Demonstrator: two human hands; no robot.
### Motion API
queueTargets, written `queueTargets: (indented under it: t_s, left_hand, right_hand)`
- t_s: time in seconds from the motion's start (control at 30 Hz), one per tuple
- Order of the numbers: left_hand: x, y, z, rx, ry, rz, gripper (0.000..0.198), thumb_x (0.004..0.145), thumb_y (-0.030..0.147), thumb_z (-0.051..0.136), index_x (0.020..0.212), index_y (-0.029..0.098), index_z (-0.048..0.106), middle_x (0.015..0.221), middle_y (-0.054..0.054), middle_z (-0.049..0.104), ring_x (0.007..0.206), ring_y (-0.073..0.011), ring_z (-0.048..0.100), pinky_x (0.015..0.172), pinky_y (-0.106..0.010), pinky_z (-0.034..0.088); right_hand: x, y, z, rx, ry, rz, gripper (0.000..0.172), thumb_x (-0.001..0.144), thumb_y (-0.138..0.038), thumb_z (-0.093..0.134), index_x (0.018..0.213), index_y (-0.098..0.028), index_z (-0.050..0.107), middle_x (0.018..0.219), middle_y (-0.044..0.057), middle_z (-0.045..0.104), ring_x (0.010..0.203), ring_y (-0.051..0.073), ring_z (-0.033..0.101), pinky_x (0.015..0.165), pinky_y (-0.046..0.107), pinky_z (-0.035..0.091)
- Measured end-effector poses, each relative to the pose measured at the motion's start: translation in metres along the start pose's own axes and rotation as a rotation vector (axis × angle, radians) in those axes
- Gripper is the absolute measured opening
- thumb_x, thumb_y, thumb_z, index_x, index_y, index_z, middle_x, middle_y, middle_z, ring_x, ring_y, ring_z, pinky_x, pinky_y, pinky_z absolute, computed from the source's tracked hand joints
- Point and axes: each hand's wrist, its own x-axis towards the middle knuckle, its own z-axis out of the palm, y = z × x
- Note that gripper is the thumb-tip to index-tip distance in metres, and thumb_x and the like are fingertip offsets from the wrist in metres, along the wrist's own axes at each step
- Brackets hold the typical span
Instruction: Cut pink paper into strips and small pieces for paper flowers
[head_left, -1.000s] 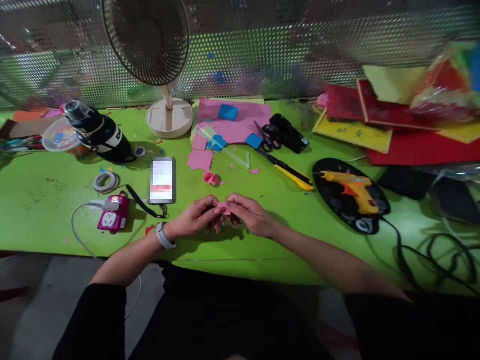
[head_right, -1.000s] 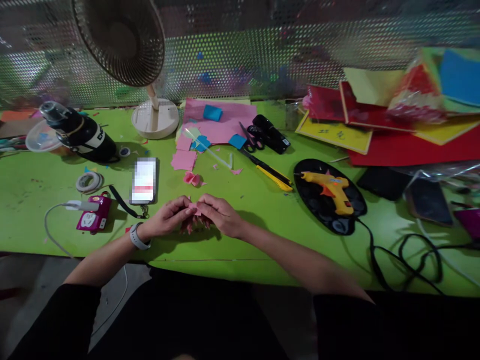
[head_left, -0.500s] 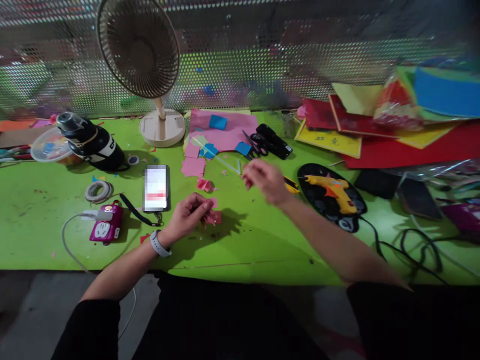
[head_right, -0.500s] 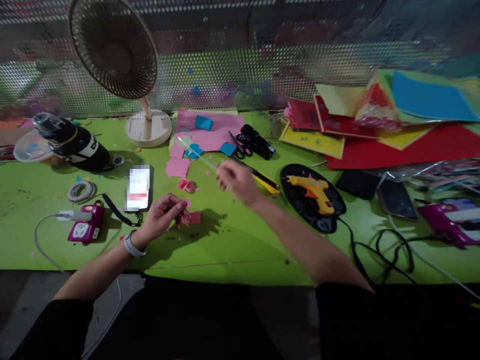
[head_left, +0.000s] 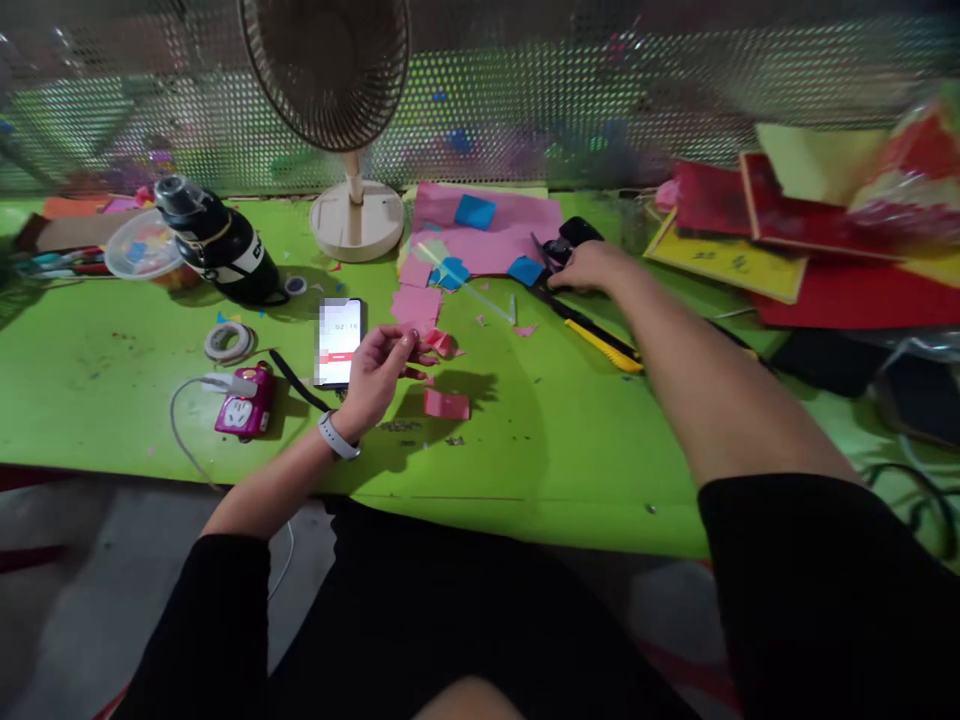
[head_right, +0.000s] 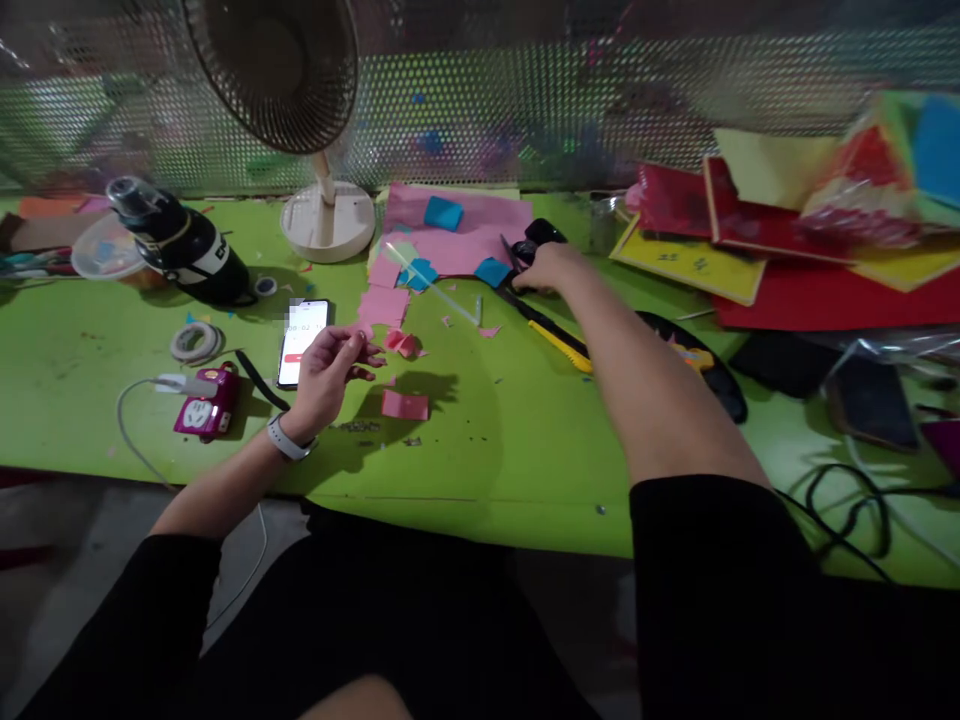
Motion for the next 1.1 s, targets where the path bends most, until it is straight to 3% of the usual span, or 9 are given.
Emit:
queueTargets:
  t_s: [0.17, 0.37, 0.53, 0.67, 0.73, 0.8, 0.83, 0.97, 1.1]
  left_hand:
    - [0.0, -0.002, 0.0, -0.019, -0.019, -0.011, 0.026, 0.094, 0.04, 0.073, 0.098, 0.018, 0.06, 0.088, -0.003, 0.076, 0.078, -0.0129, 0.077, 0.059, -0.02, 0.059]
    - [0.0, 0.001, 0.0, -0.043, -0.035, -0.029, 0.025, 0.093, 0.039, 0.074, 0.097, 0.017, 0.061, 0.085, -0.002, 0.073, 0.07, -0.0096, 0.073, 0.057, -0.018, 0.058]
    - [0.0, 0.001, 0.0, 0.062, -0.1, -0.147, 0.024, 0.094, 0.038, 0.073, 0.097, 0.016, 0.064, 0.088, -0.003, 0.073, 0.072, -0.0105, 0.073, 0.061, -0.021, 0.06]
    - [-0.001, -0.006, -0.002, 0.091, -0.182, -0.156, 0.027, 0.094, 0.04, 0.073, 0.1, 0.014, 0.067, 0.082, -0.004, 0.073, 0.07, -0.0123, 0.072, 0.064, -0.025, 0.061]
    - [-0.002, -0.01, -0.002, 0.098, -0.241, -0.134, 0.03, 0.093, 0.042, 0.074, 0.1, 0.014, 0.068, 0.081, -0.004, 0.073, 0.069, -0.0126, 0.072, 0.065, -0.026, 0.061]
    - [-0.003, -0.014, -0.003, 0.117, -0.296, -0.123, 0.035, 0.09, 0.046, 0.076, 0.1, 0.013, 0.068, 0.08, -0.004, 0.073, 0.067, -0.012, 0.071, 0.065, -0.025, 0.061]
    - [-0.003, -0.016, -0.003, 0.131, -0.313, -0.123, 0.036, 0.089, 0.047, 0.076, 0.1, 0.013, 0.068, 0.08, -0.004, 0.073, 0.066, -0.0116, 0.071, 0.065, -0.025, 0.061]
    - [-0.005, -0.018, -0.001, 0.178, -0.317, -0.128, 0.039, 0.087, 0.05, 0.077, 0.1, 0.014, 0.068, 0.085, -0.004, 0.074, 0.066, -0.0108, 0.071, 0.065, -0.023, 0.06]
    - [-0.005, -0.017, 0.0, 0.168, -0.282, -0.116, 0.043, 0.088, 0.048, 0.077, 0.111, 0.013, 0.065, 0.081, -0.003, 0.073, 0.066, -0.0115, 0.071, 0.065, -0.023, 0.061]
  right_hand:
    - [0.001, -0.003, -0.002, -0.024, -0.003, 0.05, 0.043, 0.089, -0.04, 0.072, 0.107, 0.0, 0.074, 0.088, 0.02, 0.075, 0.078, 0.02, 0.064, 0.069, 0.032, 0.041]
    - [-0.007, 0.001, 0.007, -0.01, 0.111, 0.059, 0.048, 0.089, -0.046, 0.072, 0.112, -0.004, 0.074, 0.111, 0.026, 0.073, 0.099, 0.028, 0.066, 0.073, 0.035, 0.04]
    - [-0.02, 0.001, 0.005, 0.049, 0.147, 0.051, 0.038, 0.087, -0.035, 0.075, 0.106, -0.002, 0.075, 0.112, 0.029, 0.071, 0.102, 0.029, 0.065, 0.074, 0.038, 0.039]
    - [-0.066, -0.017, 0.007, 0.204, 0.486, -0.113, 0.029, 0.09, -0.023, 0.07, 0.112, -0.005, 0.071, 0.121, 0.029, 0.068, 0.104, 0.028, 0.064, 0.081, 0.038, 0.042]
    - [-0.101, -0.035, 0.018, 0.516, 0.36, -0.319, 0.02, 0.095, -0.031, 0.066, 0.102, -0.013, 0.071, 0.101, 0.016, 0.075, 0.085, 0.021, 0.066, 0.075, 0.034, 0.047]
    - [-0.136, -0.054, 0.033, 0.786, -0.059, -0.573, 0.029, 0.096, -0.046, 0.064, 0.106, -0.019, 0.07, 0.097, 0.009, 0.075, 0.073, 0.018, 0.066, 0.065, 0.031, 0.05]
    - [-0.151, -0.063, 0.042, 0.828, -0.158, -0.662, 0.033, 0.093, -0.051, 0.067, 0.106, -0.021, 0.07, 0.095, 0.008, 0.075, 0.074, 0.019, 0.066, 0.064, 0.031, 0.051]
    - [-0.178, -0.085, 0.068, 0.97, -0.135, -0.793, 0.034, 0.09, -0.054, 0.066, 0.092, -0.021, 0.072, 0.08, 0.003, 0.071, 0.065, 0.016, 0.062, 0.059, 0.03, 0.051]
    - [-0.162, -0.083, 0.073, 1.101, -0.101, -0.73, 0.036, 0.088, -0.056, 0.069, 0.09, -0.021, 0.072, 0.075, 0.002, 0.069, 0.058, 0.013, 0.059, 0.053, 0.028, 0.051]
